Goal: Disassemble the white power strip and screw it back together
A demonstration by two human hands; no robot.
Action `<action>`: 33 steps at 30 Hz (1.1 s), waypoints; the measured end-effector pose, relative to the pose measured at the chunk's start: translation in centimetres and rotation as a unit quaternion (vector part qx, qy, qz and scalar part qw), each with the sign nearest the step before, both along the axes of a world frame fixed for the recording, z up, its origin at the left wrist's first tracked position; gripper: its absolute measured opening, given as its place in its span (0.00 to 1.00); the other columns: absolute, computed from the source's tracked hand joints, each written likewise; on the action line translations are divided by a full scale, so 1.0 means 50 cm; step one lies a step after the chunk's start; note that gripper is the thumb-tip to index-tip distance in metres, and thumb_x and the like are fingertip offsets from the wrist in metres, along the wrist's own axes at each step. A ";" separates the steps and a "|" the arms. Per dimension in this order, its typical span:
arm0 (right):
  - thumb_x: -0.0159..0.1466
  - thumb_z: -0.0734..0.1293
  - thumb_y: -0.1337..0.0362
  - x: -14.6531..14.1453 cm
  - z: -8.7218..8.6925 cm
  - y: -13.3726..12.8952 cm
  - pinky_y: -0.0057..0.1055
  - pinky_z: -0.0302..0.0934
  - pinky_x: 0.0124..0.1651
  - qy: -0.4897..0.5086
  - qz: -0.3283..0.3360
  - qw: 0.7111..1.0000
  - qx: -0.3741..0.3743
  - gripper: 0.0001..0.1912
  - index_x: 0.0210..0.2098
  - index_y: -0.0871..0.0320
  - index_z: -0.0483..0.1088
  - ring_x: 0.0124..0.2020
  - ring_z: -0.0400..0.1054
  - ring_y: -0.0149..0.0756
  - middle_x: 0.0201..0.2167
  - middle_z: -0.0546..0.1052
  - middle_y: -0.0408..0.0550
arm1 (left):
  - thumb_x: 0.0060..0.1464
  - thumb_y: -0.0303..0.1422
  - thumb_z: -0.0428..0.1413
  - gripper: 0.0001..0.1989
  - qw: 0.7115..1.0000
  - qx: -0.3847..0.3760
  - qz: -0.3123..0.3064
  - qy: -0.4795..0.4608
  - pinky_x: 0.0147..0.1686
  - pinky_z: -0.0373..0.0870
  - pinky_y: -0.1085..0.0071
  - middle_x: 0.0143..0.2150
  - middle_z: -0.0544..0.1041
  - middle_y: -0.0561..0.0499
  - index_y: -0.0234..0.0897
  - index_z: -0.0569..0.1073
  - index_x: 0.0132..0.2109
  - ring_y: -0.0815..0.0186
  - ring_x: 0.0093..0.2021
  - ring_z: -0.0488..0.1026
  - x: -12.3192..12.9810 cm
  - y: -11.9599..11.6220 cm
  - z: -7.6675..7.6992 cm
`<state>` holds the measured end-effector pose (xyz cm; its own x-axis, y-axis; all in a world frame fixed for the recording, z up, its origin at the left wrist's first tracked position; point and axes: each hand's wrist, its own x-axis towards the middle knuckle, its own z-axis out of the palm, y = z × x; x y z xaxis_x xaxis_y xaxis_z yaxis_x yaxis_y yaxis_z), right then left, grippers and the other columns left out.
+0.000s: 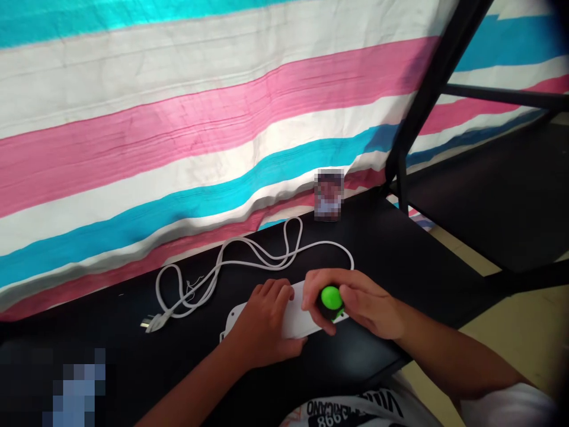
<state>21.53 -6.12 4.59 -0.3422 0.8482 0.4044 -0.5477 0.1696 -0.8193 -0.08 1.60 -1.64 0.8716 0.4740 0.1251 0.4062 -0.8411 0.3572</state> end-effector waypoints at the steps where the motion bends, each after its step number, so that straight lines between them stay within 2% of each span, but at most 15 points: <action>1: 0.77 0.58 0.53 -0.003 0.000 -0.001 0.28 0.58 0.33 0.010 -0.001 1.000 -0.007 0.20 0.52 0.63 0.70 0.29 0.62 0.27 0.36 0.70 0.48 | 0.45 0.41 0.67 0.30 1.000 -0.002 -0.002 0.001 0.50 0.68 0.51 0.53 0.74 0.42 0.40 0.66 0.54 0.48 0.51 0.71 -0.001 0.000 0.001; 3: 0.74 0.63 0.49 -0.010 -0.003 -0.003 0.25 0.54 0.31 0.043 -0.007 0.999 -0.010 0.18 0.51 0.58 0.65 0.28 0.58 0.26 0.33 0.70 0.44 | 0.46 0.43 0.67 0.30 1.000 -0.003 -0.005 0.008 0.50 0.69 0.51 0.54 0.74 0.41 0.40 0.67 0.54 0.47 0.51 0.71 -0.001 0.000 0.005; 6: 0.68 0.72 0.56 -0.013 -0.009 -0.002 0.24 0.54 0.30 0.060 -0.008 0.998 0.009 0.17 0.47 0.54 0.61 0.27 0.57 0.26 0.30 0.69 0.40 | 0.48 0.45 0.66 0.29 1.000 0.004 -0.012 0.019 0.50 0.69 0.50 0.56 0.74 0.39 0.40 0.68 0.54 0.45 0.52 0.72 -0.001 0.000 0.008; 9: 0.71 0.68 0.60 -0.004 -0.007 -0.003 0.27 0.58 0.33 0.029 0.010 0.999 0.020 0.11 0.48 0.58 0.65 0.29 0.63 0.28 0.33 0.71 0.44 | 0.49 0.44 0.65 0.29 1.000 0.009 -0.014 0.021 0.50 0.68 0.48 0.57 0.73 0.39 0.40 0.68 0.55 0.44 0.53 0.71 -0.002 -0.002 0.007; 11: 0.74 0.64 0.56 0.001 -0.005 -0.003 0.29 0.59 0.34 0.010 0.016 1.000 0.013 0.13 0.48 0.61 0.69 0.30 0.65 0.29 0.35 0.71 0.48 | 0.49 0.44 0.64 0.29 1.000 0.008 -0.015 0.023 0.49 0.68 0.48 0.57 0.74 0.39 0.40 0.68 0.56 0.44 0.52 0.71 -0.002 -0.003 0.006; 13: 0.75 0.62 0.54 0.000 -0.006 -0.003 0.28 0.57 0.33 0.018 0.013 1.000 -0.002 0.15 0.48 0.61 0.69 0.29 0.62 0.27 0.34 0.70 0.47 | 0.48 0.43 0.64 0.30 1.000 0.008 -0.017 0.025 0.49 0.69 0.48 0.56 0.74 0.40 0.40 0.67 0.56 0.44 0.52 0.71 -0.002 -0.003 0.005; 16: 0.69 0.72 0.58 -0.006 -0.012 0.000 0.24 0.55 0.32 0.074 0.015 0.997 -0.009 0.16 0.51 0.56 0.65 0.27 0.58 0.25 0.32 0.69 0.41 | 0.48 0.45 0.64 0.30 1.000 0.015 -0.019 0.020 0.48 0.69 0.48 0.55 0.74 0.39 0.38 0.69 0.55 0.44 0.51 0.71 -0.001 -0.002 0.006; 18: 0.65 0.76 0.62 -0.007 -0.011 0.002 0.23 0.57 0.32 0.077 0.019 0.997 0.001 0.19 0.50 0.54 0.66 0.28 0.62 0.25 0.33 0.71 0.41 | 0.48 0.45 0.64 0.29 0.999 0.018 -0.020 0.022 0.47 0.69 0.48 0.55 0.74 0.38 0.37 0.70 0.54 0.45 0.50 0.72 0.001 -0.002 0.007; 21: 0.70 0.70 0.55 0.002 0.000 0.002 0.30 0.63 0.35 -0.006 0.010 1.000 0.020 0.14 0.46 0.60 0.73 0.32 0.69 0.30 0.38 0.72 0.49 | 0.48 0.43 0.64 0.26 0.999 0.024 -0.020 0.033 0.48 0.68 0.49 0.55 0.74 0.39 0.38 0.70 0.52 0.45 0.51 0.71 0.002 -0.003 0.006; 23: 0.74 0.62 0.51 0.009 0.010 0.000 0.32 0.63 0.33 -0.051 0.009 0.999 0.015 0.19 0.44 0.62 0.76 0.30 0.67 0.30 0.38 0.71 0.50 | 0.51 0.43 0.63 0.24 0.999 0.030 -0.019 0.039 0.49 0.68 0.50 0.55 0.74 0.40 0.38 0.70 0.51 0.46 0.52 0.71 0.002 -0.004 0.004; 26: 0.76 0.55 0.49 0.017 0.018 -0.007 0.30 0.57 0.28 -0.047 0.002 0.999 -0.022 0.24 0.46 0.59 0.74 0.25 0.60 0.29 0.30 0.69 0.45 | 0.53 0.46 0.62 0.26 0.999 0.027 -0.027 0.038 0.50 0.67 0.50 0.54 0.74 0.40 0.37 0.68 0.54 0.45 0.53 0.71 0.002 -0.003 0.004; 29: 0.75 0.56 0.44 0.018 0.021 -0.014 0.27 0.52 0.25 -0.016 -0.007 0.998 -0.059 0.21 0.45 0.54 0.69 0.21 0.55 0.28 0.25 0.65 0.40 | 0.51 0.47 0.62 0.27 0.999 0.024 -0.031 0.037 0.48 0.68 0.51 0.54 0.75 0.38 0.36 0.68 0.52 0.45 0.52 0.71 0.003 -0.002 0.008; 33: 0.74 0.58 0.44 0.019 0.022 -0.024 0.26 0.52 0.24 -0.012 -0.013 0.998 -0.057 0.19 0.41 0.52 0.65 0.20 0.52 0.27 0.24 0.65 0.39 | 0.50 0.46 0.63 0.26 0.998 0.033 -0.027 0.043 0.47 0.68 0.52 0.55 0.74 0.36 0.36 0.67 0.50 0.44 0.52 0.71 0.004 -0.002 0.012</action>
<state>22.46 -7.34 5.70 -0.3278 0.8971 0.2963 -0.5249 0.0878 -0.8466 0.14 1.49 -1.02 0.9044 0.4194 0.0786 0.3863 -0.8830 0.2667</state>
